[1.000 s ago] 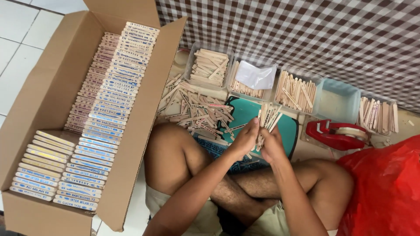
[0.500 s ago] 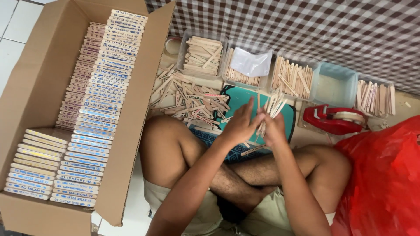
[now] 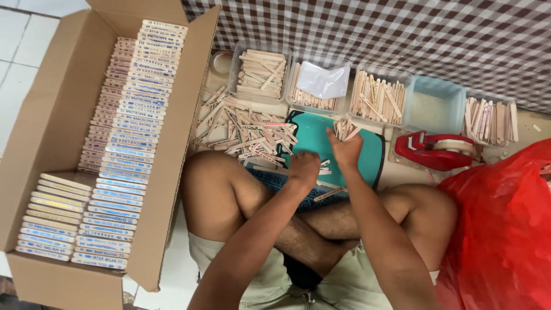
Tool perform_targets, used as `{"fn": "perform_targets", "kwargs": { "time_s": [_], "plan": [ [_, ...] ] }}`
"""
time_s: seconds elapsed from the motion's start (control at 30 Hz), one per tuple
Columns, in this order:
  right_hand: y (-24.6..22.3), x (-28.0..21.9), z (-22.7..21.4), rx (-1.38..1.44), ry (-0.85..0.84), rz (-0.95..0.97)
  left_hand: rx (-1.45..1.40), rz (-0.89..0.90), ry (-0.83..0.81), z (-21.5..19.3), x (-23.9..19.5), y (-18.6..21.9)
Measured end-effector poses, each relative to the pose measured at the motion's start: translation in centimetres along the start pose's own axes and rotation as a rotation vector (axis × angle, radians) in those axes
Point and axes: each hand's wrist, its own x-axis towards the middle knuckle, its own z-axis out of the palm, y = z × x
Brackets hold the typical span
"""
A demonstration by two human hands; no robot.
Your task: The person sits cross-legged on the floor and assembles small wooden sticks into bundles using clear tape. They repeatedly pick up sticks, align them, wrap tape around the bundle, and place the finished bundle into a cardboard box. The person also sorts loose sticks from a red bag into a plastic container.
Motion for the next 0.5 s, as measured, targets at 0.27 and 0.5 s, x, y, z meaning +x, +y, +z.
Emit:
{"fn": "perform_targets", "kwargs": {
  "time_s": [0.27, 0.5],
  "plan": [
    [-1.8, 0.6, -2.3, -0.67, -0.163, 0.038, 0.126, 0.157, 0.009, -2.0, -3.4, 0.5],
    [0.0, 0.8, -4.0, -0.791, -0.457, 0.19, -0.471, 0.278, -0.238, -8.2, -5.6, -1.5]
  ]
}}
